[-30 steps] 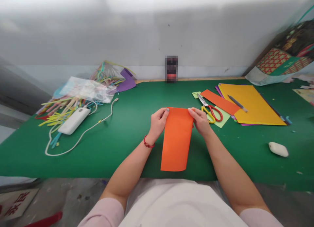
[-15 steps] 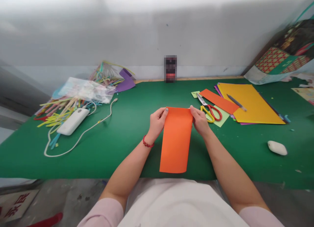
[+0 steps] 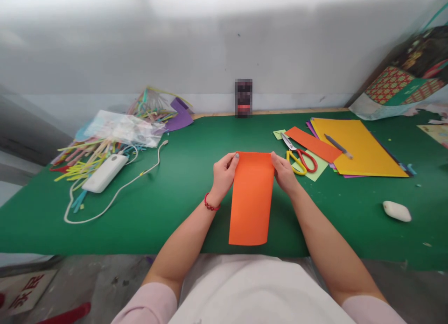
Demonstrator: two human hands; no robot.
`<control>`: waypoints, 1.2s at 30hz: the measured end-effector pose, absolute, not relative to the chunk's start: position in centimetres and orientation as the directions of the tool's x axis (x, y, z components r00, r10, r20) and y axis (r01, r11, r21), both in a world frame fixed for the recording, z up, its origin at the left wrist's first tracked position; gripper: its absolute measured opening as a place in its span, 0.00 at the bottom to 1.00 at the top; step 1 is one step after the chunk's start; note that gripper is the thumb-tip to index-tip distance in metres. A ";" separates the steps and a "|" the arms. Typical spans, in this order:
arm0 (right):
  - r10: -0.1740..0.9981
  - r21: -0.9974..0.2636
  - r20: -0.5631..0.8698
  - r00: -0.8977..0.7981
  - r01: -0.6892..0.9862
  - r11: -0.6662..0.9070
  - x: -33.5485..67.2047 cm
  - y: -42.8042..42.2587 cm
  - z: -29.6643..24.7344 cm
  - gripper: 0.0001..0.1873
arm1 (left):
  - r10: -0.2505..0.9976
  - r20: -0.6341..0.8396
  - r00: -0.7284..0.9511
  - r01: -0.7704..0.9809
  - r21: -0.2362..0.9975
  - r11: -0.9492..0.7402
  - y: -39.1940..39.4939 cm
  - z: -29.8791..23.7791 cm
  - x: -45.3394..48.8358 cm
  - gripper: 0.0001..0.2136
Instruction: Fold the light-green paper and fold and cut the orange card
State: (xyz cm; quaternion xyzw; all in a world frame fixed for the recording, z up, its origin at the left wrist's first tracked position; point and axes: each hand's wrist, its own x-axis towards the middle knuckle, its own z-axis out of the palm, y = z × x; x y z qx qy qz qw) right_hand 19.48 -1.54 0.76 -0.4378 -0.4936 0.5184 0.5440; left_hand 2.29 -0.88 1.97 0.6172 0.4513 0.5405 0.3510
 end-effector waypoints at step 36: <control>0.990 -0.992 0.125 0.060 -0.009 0.126 19.0 -1.9 1.6 0.32 | 0.935 0.352 0.048 0.173 0.919 -0.355 -0.9 2.1 2.3 0.20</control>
